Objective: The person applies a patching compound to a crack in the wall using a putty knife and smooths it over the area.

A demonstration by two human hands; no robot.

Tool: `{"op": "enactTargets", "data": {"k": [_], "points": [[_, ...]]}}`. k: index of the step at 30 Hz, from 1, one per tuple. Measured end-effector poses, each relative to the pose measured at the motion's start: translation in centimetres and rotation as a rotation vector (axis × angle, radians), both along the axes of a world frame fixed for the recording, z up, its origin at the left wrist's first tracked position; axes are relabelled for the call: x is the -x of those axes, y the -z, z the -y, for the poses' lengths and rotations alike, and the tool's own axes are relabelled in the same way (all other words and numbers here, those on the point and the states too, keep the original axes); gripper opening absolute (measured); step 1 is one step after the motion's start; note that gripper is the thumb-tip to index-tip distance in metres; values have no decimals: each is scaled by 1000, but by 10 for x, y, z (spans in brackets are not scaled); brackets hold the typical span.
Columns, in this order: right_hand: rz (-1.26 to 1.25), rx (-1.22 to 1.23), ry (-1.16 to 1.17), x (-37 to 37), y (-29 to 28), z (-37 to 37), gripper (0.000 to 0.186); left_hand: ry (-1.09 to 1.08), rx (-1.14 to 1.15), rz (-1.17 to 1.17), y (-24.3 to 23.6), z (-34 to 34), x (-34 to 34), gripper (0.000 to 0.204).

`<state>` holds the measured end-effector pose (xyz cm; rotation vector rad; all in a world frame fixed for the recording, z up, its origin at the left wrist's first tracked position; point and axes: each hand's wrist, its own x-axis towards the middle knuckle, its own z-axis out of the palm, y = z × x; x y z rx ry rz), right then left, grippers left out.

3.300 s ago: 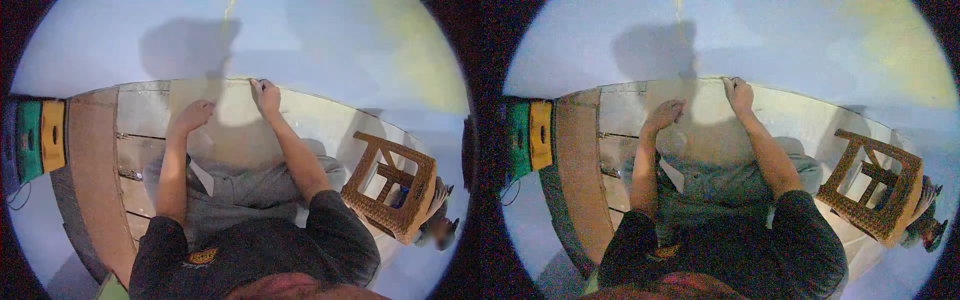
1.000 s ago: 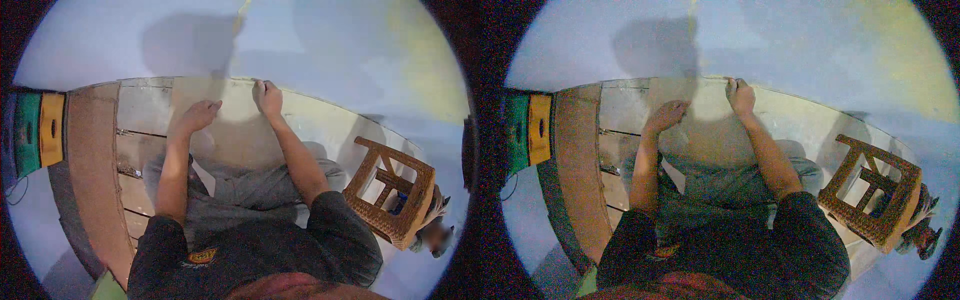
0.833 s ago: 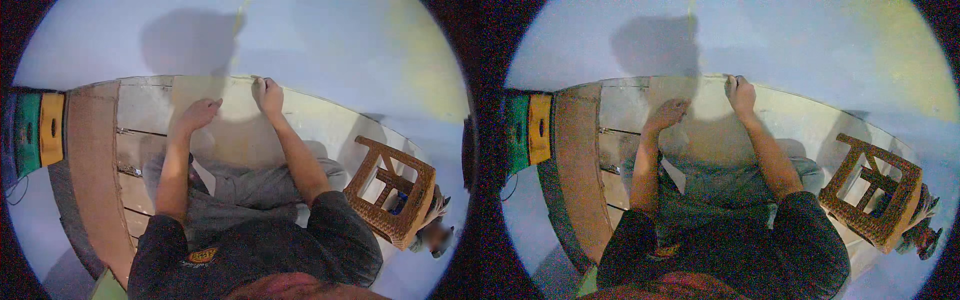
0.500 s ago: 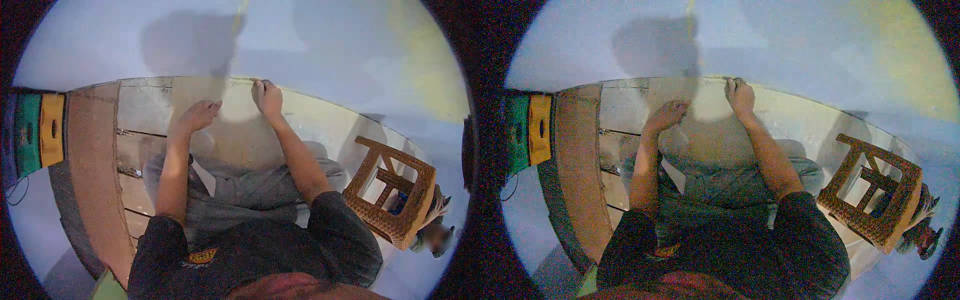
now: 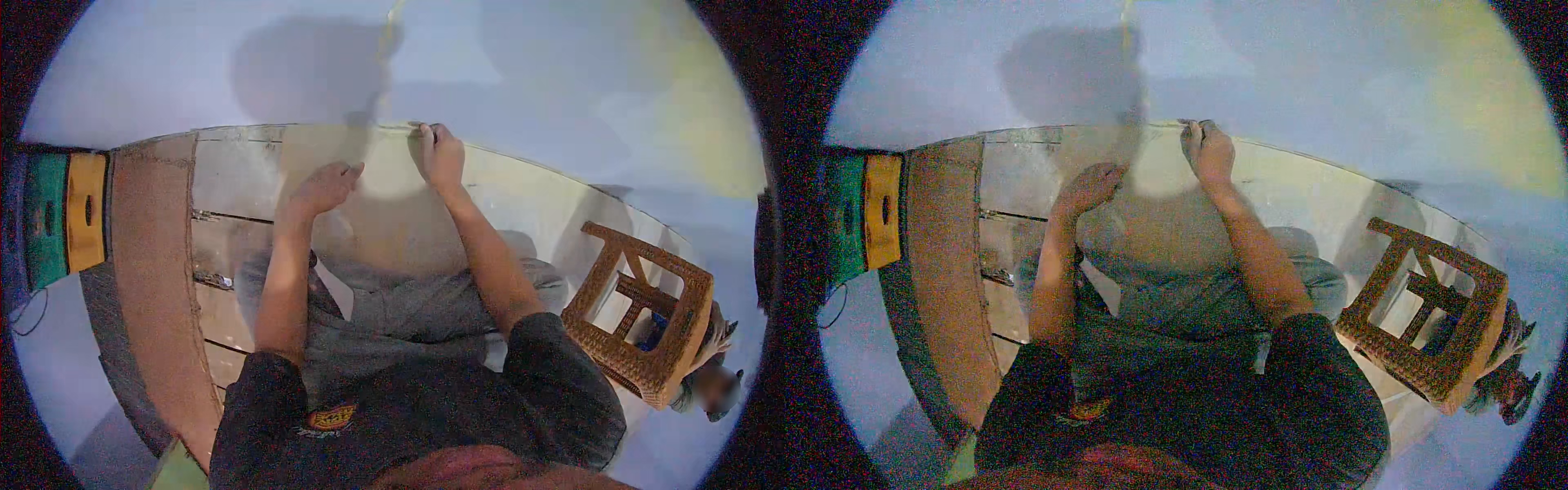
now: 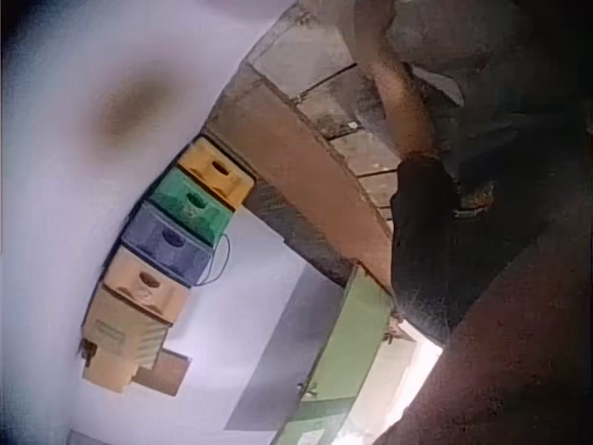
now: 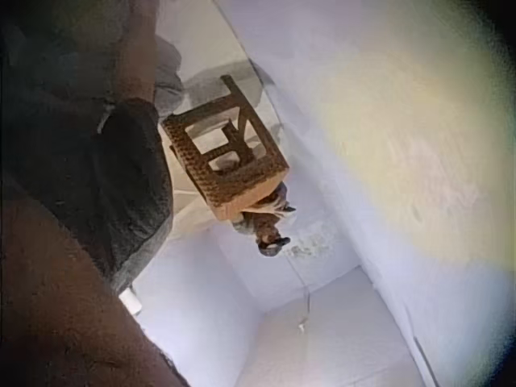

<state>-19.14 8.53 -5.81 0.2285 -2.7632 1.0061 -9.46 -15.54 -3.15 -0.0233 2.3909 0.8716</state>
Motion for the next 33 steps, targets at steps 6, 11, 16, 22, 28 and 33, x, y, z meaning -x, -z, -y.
{"op": "enactTargets", "data": {"k": [6,11,16,22,28,33], "points": [[47,-3,-19,-3,-12,3,38,-54,-48,-80,2,5,-5,44],[-2,44,-29,0,-3,-3,34,-299,-167,85,-45,-13,0,59],[34,59,18,-4,-6,1,34,-200,-55,132,-43,-11,4,61],[93,144,25,-1,-7,4,36,-246,-60,80,-31,-13,2,60],[95,58,-47,-6,-10,6,36,-90,-112,21,-17,-12,8,53],[172,-5,-111,-25,-48,43,30,-235,-84,21,-33,-8,-6,61]]}}
